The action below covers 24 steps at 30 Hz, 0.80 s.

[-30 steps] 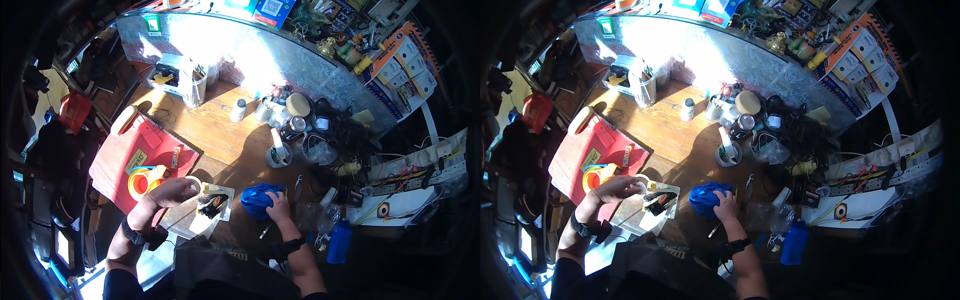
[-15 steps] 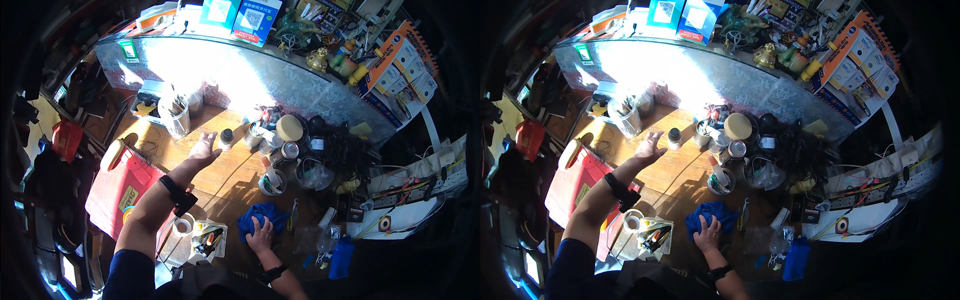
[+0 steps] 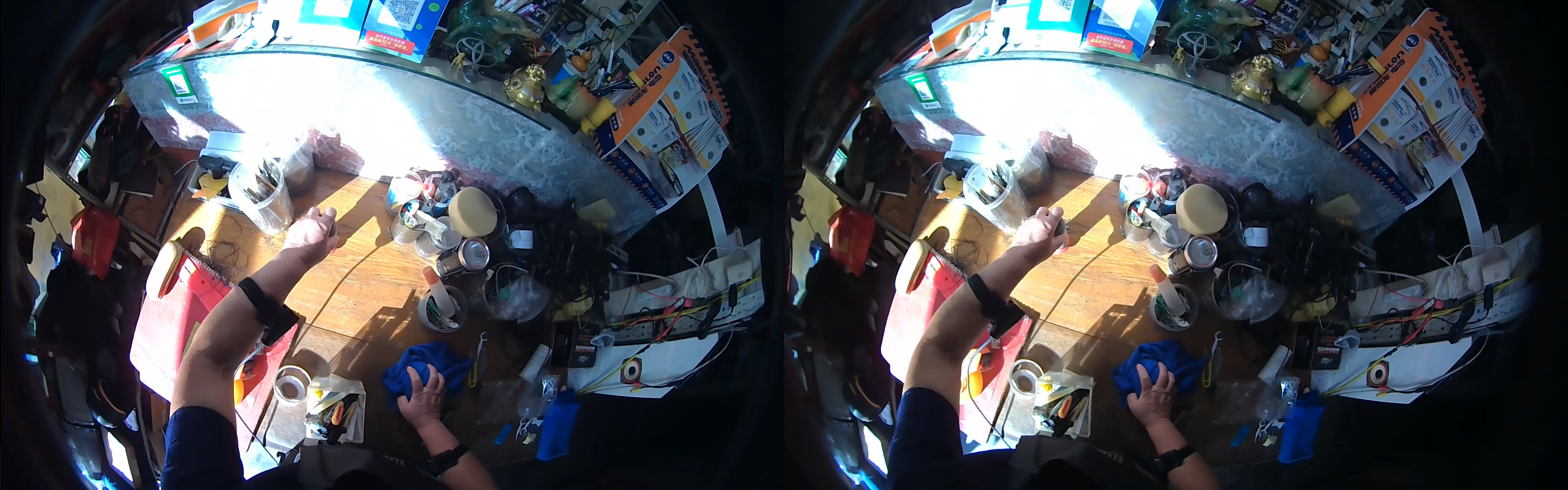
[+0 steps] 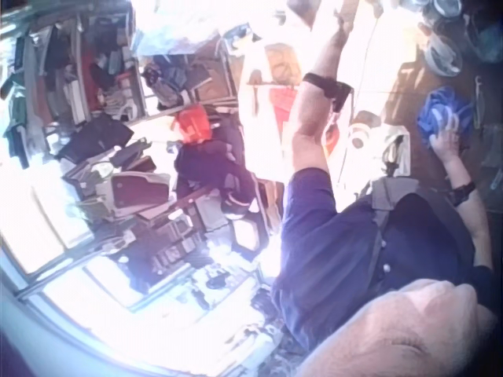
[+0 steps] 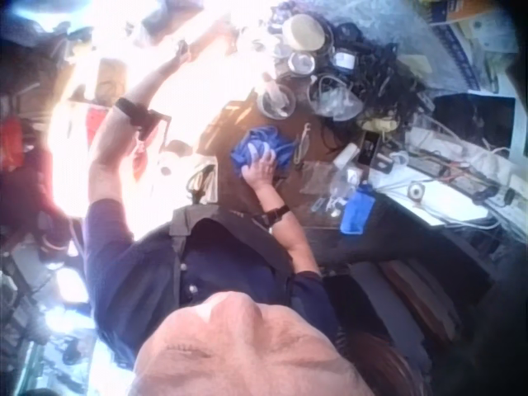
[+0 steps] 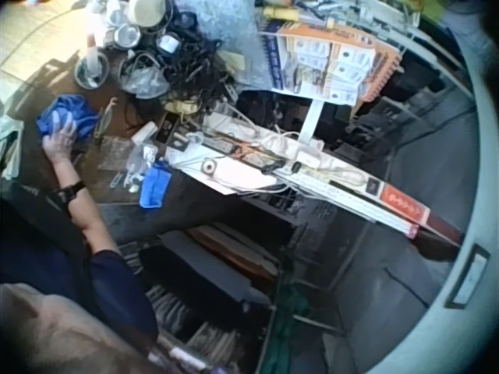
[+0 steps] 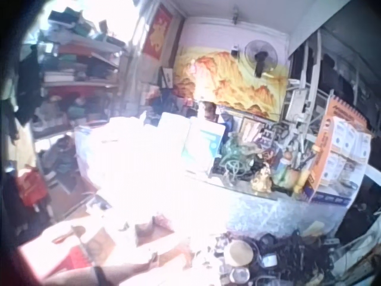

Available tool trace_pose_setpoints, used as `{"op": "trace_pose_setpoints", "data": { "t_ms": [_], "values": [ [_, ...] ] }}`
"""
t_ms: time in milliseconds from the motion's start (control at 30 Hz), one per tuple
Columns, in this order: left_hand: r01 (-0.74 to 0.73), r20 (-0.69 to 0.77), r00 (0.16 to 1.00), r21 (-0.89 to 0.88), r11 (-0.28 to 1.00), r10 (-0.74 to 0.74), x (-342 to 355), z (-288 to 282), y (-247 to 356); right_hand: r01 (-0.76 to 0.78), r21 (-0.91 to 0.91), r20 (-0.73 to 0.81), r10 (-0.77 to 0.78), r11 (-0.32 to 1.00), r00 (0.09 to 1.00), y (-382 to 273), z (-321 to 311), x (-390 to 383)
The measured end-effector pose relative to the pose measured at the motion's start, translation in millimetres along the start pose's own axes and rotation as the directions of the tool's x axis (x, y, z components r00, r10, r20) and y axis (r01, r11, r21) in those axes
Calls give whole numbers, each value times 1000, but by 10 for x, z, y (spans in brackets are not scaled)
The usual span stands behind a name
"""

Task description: The person organizes small items on a cluttered workbench. They pick up and place down a blue cloth, a small plastic container with colorful items, a glue bottle, and a pair of scissors, moving them around the table surface.

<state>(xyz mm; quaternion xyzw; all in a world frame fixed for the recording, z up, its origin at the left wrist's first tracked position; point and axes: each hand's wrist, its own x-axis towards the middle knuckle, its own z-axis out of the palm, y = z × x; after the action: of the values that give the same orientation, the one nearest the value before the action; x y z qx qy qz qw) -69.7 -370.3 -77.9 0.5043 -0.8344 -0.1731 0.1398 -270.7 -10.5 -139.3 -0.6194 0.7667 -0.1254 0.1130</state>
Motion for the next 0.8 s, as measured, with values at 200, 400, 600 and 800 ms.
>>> {"op": "trace_pose_setpoints", "data": {
  "t_ms": [200, 400, 600, 800],
  "values": [
    [130, 31, 990, 171, 977, -137, -439, -278, -451, 2, 3, -8, -2, 1000, 1000, 24, -6, -5],
    [-10, 106, 993, 453, 891, -43, -355, -418, -201, 19, 30, -27, -18, 999, 999, 35, 13, 1],
    [-201, 93, 976, 12, 979, 199, 342, -177, 569, 19, 33, -24, -18, 999, 1000, 40, -4, 0],
    [-62, 103, 992, -50, 997, 67, 1028, 253, 822, 27, 35, -45, -25, 999, 999, 50, 12, 6]
  ]
}}
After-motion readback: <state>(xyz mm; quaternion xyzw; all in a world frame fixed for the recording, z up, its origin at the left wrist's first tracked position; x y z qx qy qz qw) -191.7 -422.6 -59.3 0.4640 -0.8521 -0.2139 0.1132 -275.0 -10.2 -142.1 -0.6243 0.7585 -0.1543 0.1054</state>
